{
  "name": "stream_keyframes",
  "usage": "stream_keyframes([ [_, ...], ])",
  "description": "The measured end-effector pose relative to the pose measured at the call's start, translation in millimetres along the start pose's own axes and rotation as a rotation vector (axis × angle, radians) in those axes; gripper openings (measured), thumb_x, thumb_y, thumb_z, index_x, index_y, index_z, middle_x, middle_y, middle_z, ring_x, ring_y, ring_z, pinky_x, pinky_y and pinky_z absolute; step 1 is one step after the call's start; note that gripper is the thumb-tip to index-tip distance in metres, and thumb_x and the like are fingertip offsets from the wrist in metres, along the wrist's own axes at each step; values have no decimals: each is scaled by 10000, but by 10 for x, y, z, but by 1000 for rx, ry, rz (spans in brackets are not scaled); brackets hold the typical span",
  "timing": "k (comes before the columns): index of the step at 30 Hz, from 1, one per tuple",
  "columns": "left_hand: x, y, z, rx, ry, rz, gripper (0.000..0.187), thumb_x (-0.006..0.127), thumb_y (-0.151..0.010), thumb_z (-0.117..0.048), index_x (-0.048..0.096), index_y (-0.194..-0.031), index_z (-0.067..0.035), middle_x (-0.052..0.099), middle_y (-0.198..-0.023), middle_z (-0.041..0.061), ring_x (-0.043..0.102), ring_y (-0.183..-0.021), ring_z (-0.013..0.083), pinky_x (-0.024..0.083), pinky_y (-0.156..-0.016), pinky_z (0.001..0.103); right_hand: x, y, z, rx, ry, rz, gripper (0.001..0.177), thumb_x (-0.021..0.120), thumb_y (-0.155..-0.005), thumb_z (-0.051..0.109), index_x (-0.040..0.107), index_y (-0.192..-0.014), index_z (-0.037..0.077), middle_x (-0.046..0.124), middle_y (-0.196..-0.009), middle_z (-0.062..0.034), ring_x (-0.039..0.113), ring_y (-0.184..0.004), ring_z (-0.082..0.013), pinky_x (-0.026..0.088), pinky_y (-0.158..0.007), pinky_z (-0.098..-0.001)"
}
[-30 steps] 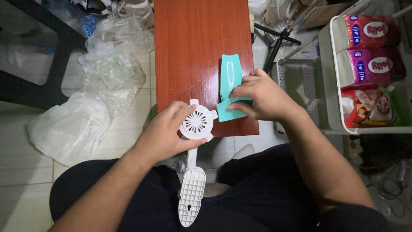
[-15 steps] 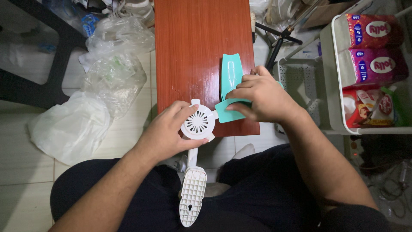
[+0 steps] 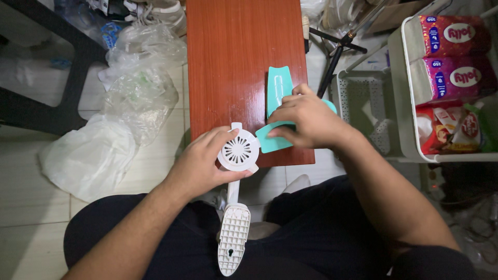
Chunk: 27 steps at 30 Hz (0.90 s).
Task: The person attaches teal fan blades to a white fan hub on a small wooden table. They repeatedly attach and detach the blades, adjusting their positions multiple times before leaving them attached.
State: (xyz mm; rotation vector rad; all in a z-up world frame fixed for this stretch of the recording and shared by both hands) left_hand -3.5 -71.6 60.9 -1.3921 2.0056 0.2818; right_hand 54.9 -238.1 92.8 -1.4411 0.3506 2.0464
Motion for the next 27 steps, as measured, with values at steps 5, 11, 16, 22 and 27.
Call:
stream_keyframes([
  [5, 14, 6, 30, -21, 16, 17, 820, 906, -690, -472, 590, -1294, -17, 631, -1327, 211, 643, -1204, 365, 523, -993, 447, 72, -9, -40, 30, -56, 35, 209, 797, -831, 317, 779, -930, 134, 739, -823, -24, 646, -832, -226, 383, -901, -407],
  [11, 31, -5, 34, -21, 13, 25, 828, 903, -691, -478, 583, -1301, -20, 631, -1331, 209, 639, -1209, 366, 520, -997, 446, 73, -11, -37, 18, -85, 27, 204, 797, -829, 305, 770, -926, 127, 733, -824, -22, 644, -822, -226, 380, -858, -406],
  [16, 39, 11, 33, -4, 1, 8, 823, 904, -693, -471, 584, -1305, -23, 624, -1349, 211, 631, -1225, 370, 516, -1011, 447, 98, -21, -47, 14, -109, 15, 204, 797, -823, 285, 769, -943, 122, 719, -815, -31, 632, -806, -235, 387, -857, -404],
  [22, 34, -8, 8, -2, 13, 19, 842, 902, -694, -473, 576, -1328, -25, 618, -1358, 205, 624, -1232, 366, 509, -1015, 448, 137, -4, -37, 41, -130, 35, 198, 786, -824, 274, 764, -948, 122, 700, -792, -55, 639, -807, -263, 398, -852, -404],
  [27, -51, -61, -77, -14, -9, 36, 828, 886, -701, -492, 592, -1336, -49, 615, -1362, 183, 614, -1234, 360, 501, -1008, 451, 146, 39, -52, 103, -118, 90, 216, 744, -866, 294, 748, -967, 103, 701, -797, -99, 661, -825, -310, 447, -837, -444],
])
Point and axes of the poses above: each hand's wrist, its own y-axis away from the middle knuckle, its own x-axis out of the palm, z = x × y, the point moved 9 cm from there along -y, towards the middle knuckle
